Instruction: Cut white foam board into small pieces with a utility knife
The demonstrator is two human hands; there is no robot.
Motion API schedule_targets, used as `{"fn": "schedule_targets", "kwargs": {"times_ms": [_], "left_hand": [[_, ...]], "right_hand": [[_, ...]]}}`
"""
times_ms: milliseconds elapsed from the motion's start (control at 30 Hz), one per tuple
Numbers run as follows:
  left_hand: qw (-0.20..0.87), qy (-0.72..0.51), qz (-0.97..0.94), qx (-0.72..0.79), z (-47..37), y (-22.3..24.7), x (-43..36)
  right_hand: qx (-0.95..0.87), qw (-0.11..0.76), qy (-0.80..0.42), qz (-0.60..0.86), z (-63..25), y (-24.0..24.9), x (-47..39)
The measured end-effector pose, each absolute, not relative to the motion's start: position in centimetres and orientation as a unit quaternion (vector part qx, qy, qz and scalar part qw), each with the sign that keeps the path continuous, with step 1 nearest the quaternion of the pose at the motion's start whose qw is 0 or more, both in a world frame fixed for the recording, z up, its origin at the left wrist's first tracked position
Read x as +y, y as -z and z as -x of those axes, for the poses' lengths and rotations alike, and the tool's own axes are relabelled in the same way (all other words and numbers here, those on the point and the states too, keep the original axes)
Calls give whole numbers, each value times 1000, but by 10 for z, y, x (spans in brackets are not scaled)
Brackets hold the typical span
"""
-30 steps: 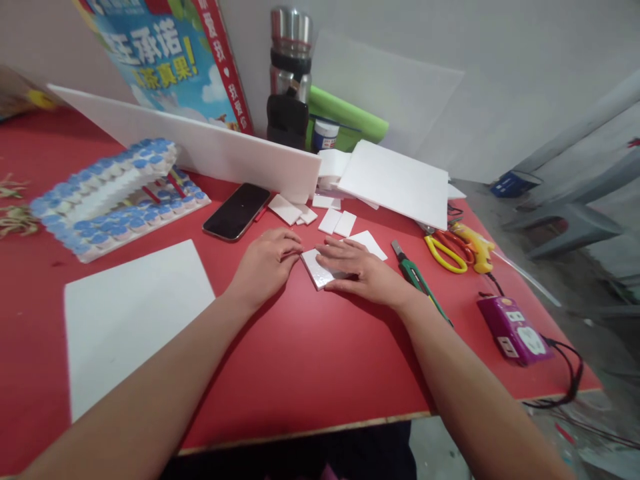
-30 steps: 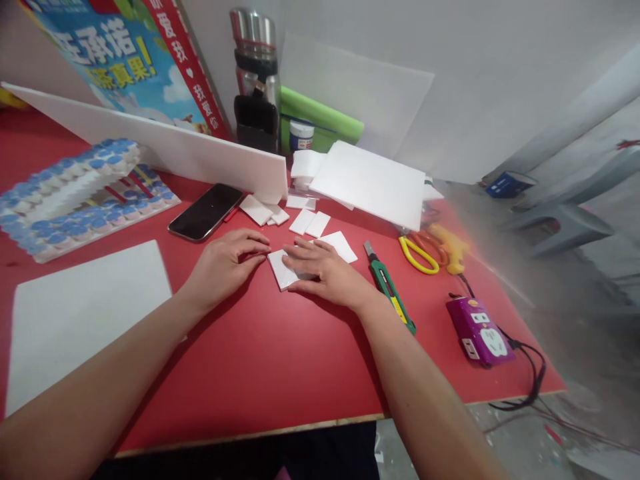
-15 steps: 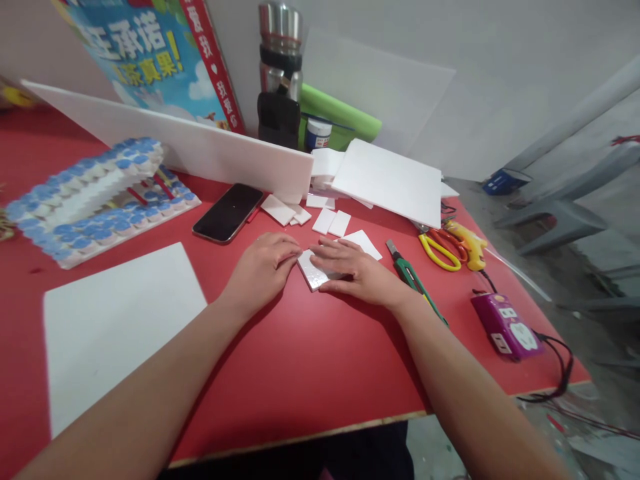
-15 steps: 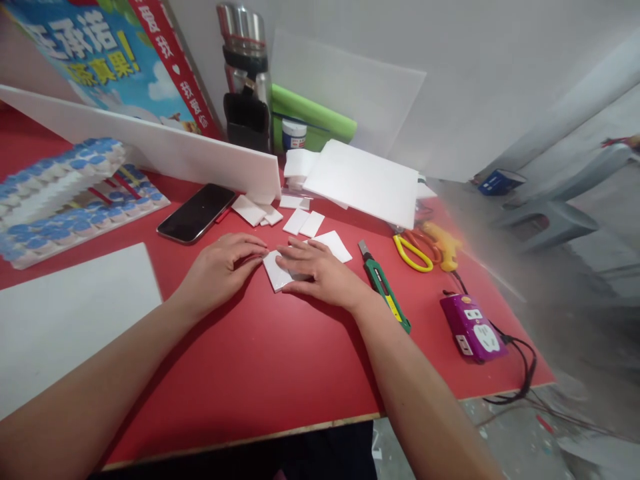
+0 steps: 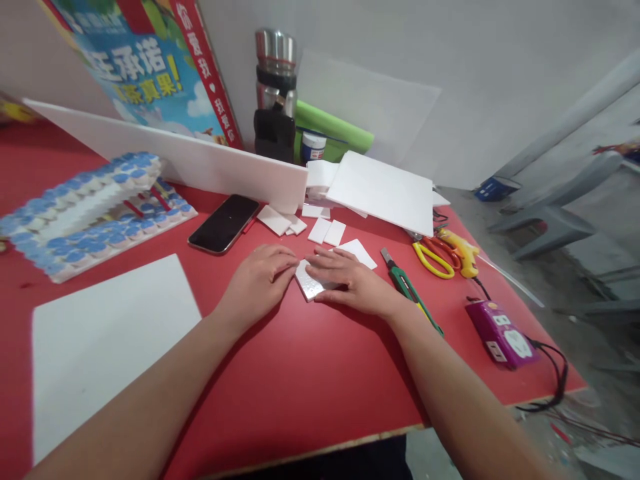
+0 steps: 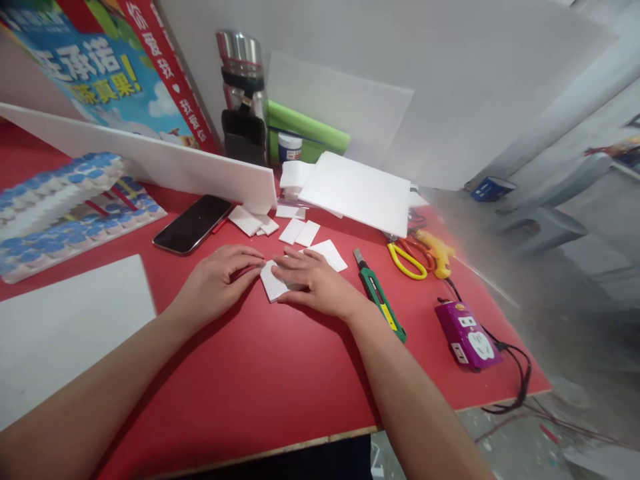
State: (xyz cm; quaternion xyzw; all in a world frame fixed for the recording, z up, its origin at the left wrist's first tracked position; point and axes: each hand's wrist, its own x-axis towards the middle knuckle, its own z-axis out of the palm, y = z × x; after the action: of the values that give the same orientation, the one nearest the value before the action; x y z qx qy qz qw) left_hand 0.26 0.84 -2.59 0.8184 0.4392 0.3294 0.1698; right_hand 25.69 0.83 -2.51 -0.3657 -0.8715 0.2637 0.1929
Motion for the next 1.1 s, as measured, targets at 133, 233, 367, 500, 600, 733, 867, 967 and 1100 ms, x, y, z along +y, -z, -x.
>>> {"fn": "schedule_targets", "kwargs": {"times_ms": [133,233,367,500,600,733,867,967,1100], "left_hand": [[179,-332,-812,445,-4,23,8],[181,-333,-813,443,-4,21,9],[181,-334,-813,441,-4,21,9],[189,-331,-811,443,-6,18,4],[197,-336,-804,450,-9,15,2],[204,-341,-796,457,-11,15,4],[201,-357,-786,463,-8,16,3],[224,-360,-777,465,-5,15,-1],[263,-350,-777,452,0,11,-2]], "right_hand": [[-871,189,-264,369,-256,23,8],[-872,188,-264,367,-255,21,7],[-874,189,-260,364,-256,21,8],[-873,190,-260,367,-257,23,8],[-869,193,-266,371,-258,24,7],[-868,195,-263,374,-258,23,5],[-872,198,-249,371,-258,24,4],[-874,195,-248,370,-257,23,4],[-875,193,-247,369,-256,19,4]]}}
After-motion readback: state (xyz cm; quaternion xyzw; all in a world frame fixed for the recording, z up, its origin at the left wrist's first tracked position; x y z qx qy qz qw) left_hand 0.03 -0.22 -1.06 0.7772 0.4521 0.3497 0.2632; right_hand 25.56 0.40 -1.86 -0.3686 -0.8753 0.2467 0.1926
